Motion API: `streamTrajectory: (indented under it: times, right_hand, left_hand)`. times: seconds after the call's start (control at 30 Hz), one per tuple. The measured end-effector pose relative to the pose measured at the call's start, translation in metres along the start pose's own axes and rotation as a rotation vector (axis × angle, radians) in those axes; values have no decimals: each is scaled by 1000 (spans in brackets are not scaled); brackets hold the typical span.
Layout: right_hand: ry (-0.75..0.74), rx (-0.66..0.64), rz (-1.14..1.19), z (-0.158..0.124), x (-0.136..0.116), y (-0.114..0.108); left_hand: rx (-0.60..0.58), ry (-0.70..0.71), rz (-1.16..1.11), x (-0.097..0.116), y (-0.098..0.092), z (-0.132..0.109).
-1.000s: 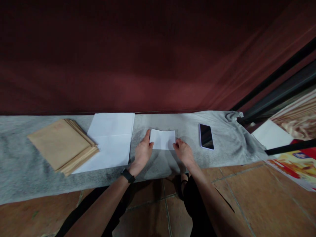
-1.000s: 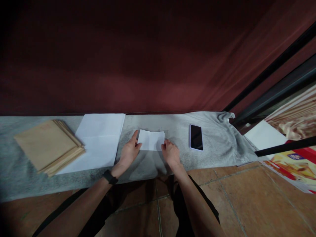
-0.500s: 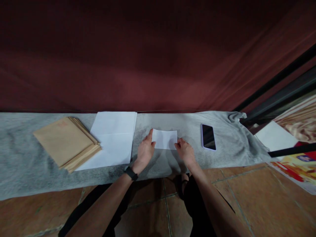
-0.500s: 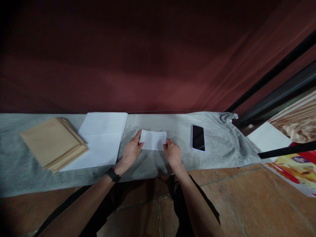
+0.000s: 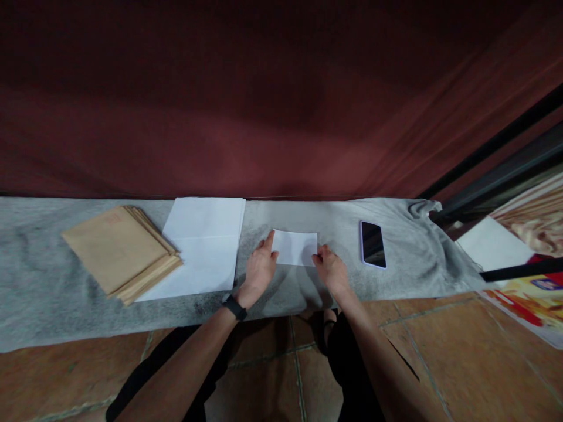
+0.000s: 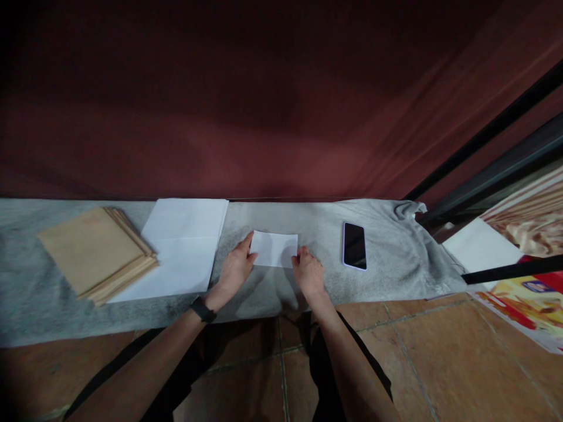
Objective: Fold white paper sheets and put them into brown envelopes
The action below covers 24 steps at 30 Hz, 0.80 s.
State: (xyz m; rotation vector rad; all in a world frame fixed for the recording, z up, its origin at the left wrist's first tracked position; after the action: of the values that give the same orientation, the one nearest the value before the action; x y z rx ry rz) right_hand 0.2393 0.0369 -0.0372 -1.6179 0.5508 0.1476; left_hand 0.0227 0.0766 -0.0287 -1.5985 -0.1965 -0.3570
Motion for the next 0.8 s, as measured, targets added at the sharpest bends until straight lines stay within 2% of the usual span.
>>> streamTrajectory:
  times: [0.1, 0.23, 0.33, 0.43, 0.5, 0.63, 0.8]
  right_hand:
    - [-39, 85, 24, -2, -1, -5]
    - [-203, 214, 45, -8, -18, -10]
    - [-400, 208, 144, -18, -43, 2]
    - [-549, 161, 181, -32, -66, 20]
    - [-577, 130, 139, -39, -74, 33]
    - [-559, 110, 36, -47, -75, 47]
    - [-526, 160, -28, -46, -65, 44]
  left_hand:
    - [18, 18, -22, -1, 2, 2]
    - [25, 25, -37, -2, 1, 4]
    - [67, 56, -18, 1, -5, 0]
    - [166, 159, 83, 14, -10, -9]
    - [184, 260, 154, 25, -3, -17]
    - [76, 405, 210, 37, 24, -29]
    - [74, 353, 250, 29, 29, -31]
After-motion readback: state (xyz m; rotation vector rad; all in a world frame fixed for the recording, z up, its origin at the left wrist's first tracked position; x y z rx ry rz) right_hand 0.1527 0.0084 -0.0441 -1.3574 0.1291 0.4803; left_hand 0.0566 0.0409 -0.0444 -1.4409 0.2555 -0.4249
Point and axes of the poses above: each hand's wrist, its own z-axis towards the middle knuckle, its own y-axis out of the palm, x = y × z, the point moved 9 cm from there along z, towards the middle knuckle, and after that the axes turned 8 degrees about z, right-handed, at the moved point
